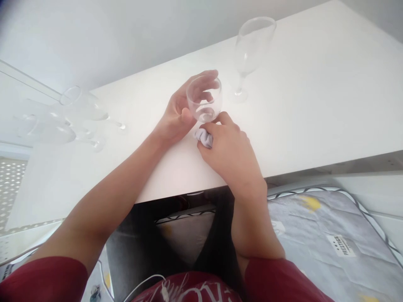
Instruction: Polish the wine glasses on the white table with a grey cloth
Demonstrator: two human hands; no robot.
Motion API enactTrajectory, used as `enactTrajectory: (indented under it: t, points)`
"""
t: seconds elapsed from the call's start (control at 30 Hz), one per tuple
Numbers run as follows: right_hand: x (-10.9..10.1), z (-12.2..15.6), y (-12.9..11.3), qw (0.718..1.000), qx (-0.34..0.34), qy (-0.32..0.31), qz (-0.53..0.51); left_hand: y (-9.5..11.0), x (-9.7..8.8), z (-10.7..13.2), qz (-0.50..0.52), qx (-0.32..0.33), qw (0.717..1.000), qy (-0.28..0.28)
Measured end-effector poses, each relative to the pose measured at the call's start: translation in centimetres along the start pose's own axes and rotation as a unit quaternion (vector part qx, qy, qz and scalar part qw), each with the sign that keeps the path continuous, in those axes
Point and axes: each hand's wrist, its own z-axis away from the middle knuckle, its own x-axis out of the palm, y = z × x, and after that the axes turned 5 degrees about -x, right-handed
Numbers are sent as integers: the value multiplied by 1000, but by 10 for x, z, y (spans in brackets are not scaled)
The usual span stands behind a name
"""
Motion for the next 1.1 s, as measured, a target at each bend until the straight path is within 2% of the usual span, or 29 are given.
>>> enactTrajectory:
  t: [0.13,0.2,0.3,0.43,0.67,0.77,0.93,1.1]
  points:
    - [-3,1,7,1000,21,7,0,10,17,10,-165,49,975,-144]
    - [-4,1,12,999,29,23,3,11,17,13,-209,74,962,-160]
    - [-8,2,19,998,49,49,8,10,9,10,-215,81,963,-142]
    - [-17,5,25,994,90,64,22,6,-2,0,-166,47,977,-127]
    - [-34,9,33,981,154,95,62,4,-3,-5,-25,-33,994,-97]
    - [-37,9,37,975,177,111,69,3,-5,-5,-16,-38,994,-101]
    - [-38,7,42,970,213,105,56,2,-8,-7,-30,-35,993,-104]
    - [-32,4,44,972,201,88,82,2,-6,-6,45,-76,993,-73]
